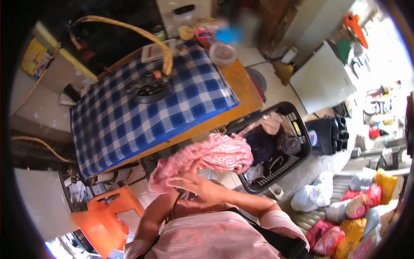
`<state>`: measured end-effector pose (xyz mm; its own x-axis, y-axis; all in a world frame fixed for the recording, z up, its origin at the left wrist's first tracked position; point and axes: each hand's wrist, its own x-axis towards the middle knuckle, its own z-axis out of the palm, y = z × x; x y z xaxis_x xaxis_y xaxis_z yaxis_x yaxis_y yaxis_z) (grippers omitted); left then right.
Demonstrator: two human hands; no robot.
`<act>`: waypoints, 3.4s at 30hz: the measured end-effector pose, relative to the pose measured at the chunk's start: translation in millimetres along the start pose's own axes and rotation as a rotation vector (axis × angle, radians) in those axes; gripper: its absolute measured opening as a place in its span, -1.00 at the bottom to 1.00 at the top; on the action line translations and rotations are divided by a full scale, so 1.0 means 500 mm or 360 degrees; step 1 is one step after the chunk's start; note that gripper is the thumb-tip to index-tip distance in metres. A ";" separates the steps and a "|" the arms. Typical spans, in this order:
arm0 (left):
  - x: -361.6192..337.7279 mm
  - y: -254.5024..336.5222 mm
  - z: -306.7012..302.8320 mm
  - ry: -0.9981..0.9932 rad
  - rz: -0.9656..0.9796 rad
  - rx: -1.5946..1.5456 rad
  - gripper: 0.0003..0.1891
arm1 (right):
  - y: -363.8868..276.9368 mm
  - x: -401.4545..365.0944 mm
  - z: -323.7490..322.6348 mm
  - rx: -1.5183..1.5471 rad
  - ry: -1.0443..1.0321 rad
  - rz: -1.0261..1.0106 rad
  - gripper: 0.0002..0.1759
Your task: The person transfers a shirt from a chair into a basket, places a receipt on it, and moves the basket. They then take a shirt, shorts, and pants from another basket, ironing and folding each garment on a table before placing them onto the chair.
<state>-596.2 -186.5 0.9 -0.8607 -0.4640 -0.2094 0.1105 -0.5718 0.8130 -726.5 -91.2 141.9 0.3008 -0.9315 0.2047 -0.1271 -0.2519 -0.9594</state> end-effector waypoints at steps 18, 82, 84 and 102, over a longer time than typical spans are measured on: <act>-0.206 0.621 -0.689 0.1047 0.1280 0.0584 -0.62 | -0.018 0.583 0.053 -0.1814 0.0817 -0.0291 -0.47; -0.366 1.267 -0.402 0.0561 0.1186 0.2365 -0.88 | -0.450 0.920 -0.291 -0.1326 -0.0166 -0.0390 -0.63; -0.352 1.281 -0.397 0.0486 0.1498 0.2320 -0.88 | -0.473 0.882 -0.313 -0.1212 -0.0080 -0.0258 -0.81; -0.060 1.326 -0.470 0.1430 0.2159 0.2939 -0.74 | -0.410 0.832 -0.217 -0.1704 0.1259 -0.0593 -0.76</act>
<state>-380.4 -710.6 418.3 -0.3512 -0.2383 0.9055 -0.5928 0.8052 -0.0180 -677.8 -455.3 444.8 -0.0886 -0.5743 0.8138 -0.9240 -0.2577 -0.2824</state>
